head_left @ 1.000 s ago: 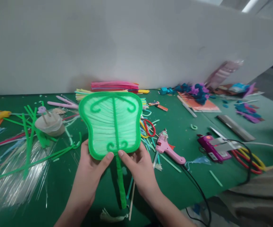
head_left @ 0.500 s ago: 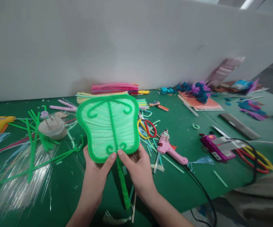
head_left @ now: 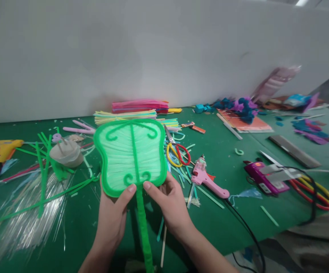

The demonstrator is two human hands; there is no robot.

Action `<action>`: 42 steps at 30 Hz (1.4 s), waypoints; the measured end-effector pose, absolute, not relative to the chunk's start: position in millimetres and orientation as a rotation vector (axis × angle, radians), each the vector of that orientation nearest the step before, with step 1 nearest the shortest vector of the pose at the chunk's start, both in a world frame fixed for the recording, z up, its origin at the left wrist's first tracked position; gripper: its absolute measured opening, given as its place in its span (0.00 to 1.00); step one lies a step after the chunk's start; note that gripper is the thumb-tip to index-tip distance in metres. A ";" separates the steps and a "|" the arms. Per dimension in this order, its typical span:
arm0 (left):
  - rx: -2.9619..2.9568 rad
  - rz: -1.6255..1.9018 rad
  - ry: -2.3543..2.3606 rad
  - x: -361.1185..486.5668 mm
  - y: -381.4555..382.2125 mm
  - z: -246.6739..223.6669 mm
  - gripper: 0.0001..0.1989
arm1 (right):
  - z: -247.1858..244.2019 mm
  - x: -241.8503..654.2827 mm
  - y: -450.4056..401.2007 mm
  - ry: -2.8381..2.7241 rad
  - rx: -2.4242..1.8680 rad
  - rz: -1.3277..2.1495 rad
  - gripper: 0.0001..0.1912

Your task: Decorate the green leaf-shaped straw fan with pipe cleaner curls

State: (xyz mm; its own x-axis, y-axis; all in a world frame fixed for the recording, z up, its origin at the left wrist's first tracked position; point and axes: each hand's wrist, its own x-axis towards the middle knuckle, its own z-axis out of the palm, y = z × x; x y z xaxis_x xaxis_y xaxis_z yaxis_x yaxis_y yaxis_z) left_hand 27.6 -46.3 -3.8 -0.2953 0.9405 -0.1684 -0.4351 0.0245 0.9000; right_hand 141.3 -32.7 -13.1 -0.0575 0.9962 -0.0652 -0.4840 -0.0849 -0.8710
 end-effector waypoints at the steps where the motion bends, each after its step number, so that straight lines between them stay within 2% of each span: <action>1: 0.597 1.537 1.098 26.6 -46.1 -3.3 0.36 | -12.3 141.5 -32.7 -0.813 -0.849 1.498 0.16; 4: 0.509 1.522 1.024 21.9 -44.6 -2.4 0.33 | -10.0 142.1 -33.6 -0.819 -0.811 1.509 0.17; 9: 0.449 1.486 1.117 15.8 -41.0 0.1 0.37 | -9.0 142.1 -36.4 -0.864 -0.787 1.500 0.14; 23: 0.441 1.437 1.050 7.5 -38.0 -8.2 0.34 | -13.3 138.8 -39.0 -0.919 -0.824 1.470 0.14; 29: 0.448 1.411 1.100 5.8 -40.6 -10.5 0.35 | -8.0 142.9 -32.6 -0.934 -0.936 1.477 0.11; 37: 0.404 1.434 1.200 8.0 -42.0 -5.8 0.26 | -12.3 144.7 -28.9 -0.920 -1.001 1.488 0.13; 42: 0.427 1.445 1.259 7.8 -41.8 -7.2 0.26 | -14.9 144.0 -28.3 -0.919 -1.016 1.492 0.13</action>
State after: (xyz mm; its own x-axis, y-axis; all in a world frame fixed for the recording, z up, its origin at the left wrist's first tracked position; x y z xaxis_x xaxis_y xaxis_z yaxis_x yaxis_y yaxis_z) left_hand 7.8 -41.8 -7.2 -0.3173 0.8727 -0.3711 -0.4875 0.1856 0.8532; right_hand 144.0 -28.3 -14.9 -0.0774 0.9892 -0.1244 -0.3338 -0.1433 -0.9317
